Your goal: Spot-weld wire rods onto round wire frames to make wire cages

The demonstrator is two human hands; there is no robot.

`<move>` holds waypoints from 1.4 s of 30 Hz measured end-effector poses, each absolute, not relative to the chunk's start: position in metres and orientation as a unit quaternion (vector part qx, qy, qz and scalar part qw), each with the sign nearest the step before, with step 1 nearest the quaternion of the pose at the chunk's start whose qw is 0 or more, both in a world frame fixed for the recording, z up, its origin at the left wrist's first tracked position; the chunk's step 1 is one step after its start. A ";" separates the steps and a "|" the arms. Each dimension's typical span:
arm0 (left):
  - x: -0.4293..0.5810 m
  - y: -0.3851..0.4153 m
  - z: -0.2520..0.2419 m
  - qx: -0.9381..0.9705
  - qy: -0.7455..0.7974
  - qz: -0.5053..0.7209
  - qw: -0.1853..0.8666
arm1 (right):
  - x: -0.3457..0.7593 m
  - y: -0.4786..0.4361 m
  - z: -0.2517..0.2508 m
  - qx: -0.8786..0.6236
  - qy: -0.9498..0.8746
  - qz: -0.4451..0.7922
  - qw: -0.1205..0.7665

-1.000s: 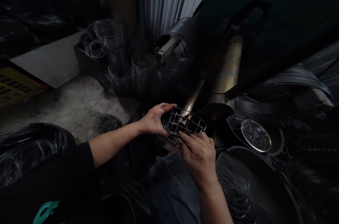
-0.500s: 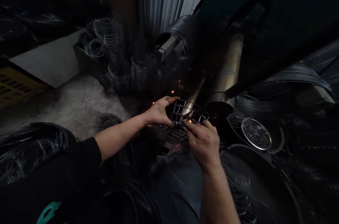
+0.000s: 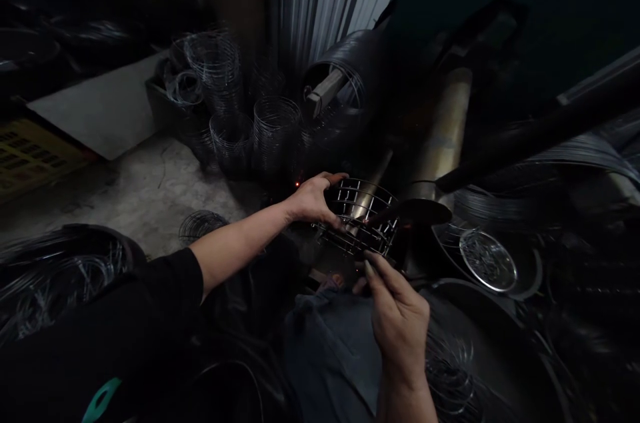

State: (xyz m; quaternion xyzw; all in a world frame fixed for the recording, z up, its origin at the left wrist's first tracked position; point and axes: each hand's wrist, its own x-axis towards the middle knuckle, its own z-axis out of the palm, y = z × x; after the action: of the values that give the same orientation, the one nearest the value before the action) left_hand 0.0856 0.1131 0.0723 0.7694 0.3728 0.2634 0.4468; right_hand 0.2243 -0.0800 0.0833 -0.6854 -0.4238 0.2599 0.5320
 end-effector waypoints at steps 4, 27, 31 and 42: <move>0.077 0.115 0.049 0.763 0.334 0.304 0.463 | 0.227 -0.089 0.067 -0.689 -0.465 0.308 0.463; -0.001 0.019 0.061 0.777 0.328 0.302 0.444 | 0.186 -0.089 0.114 -0.628 -0.745 0.118 0.191; 0.006 0.019 0.060 0.773 0.334 0.310 0.441 | 0.188 -0.099 0.104 -0.605 -0.786 -0.050 0.117; 0.037 0.040 0.055 0.751 0.320 0.332 0.472 | 0.219 -0.082 0.101 -0.555 -0.792 -0.099 0.233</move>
State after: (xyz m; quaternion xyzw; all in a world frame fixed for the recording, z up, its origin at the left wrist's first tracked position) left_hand 0.0367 0.0399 0.0552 0.7514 0.3196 0.3320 0.4723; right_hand 0.2186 -0.0822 0.1005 -0.5553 -0.7921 -0.0994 0.2332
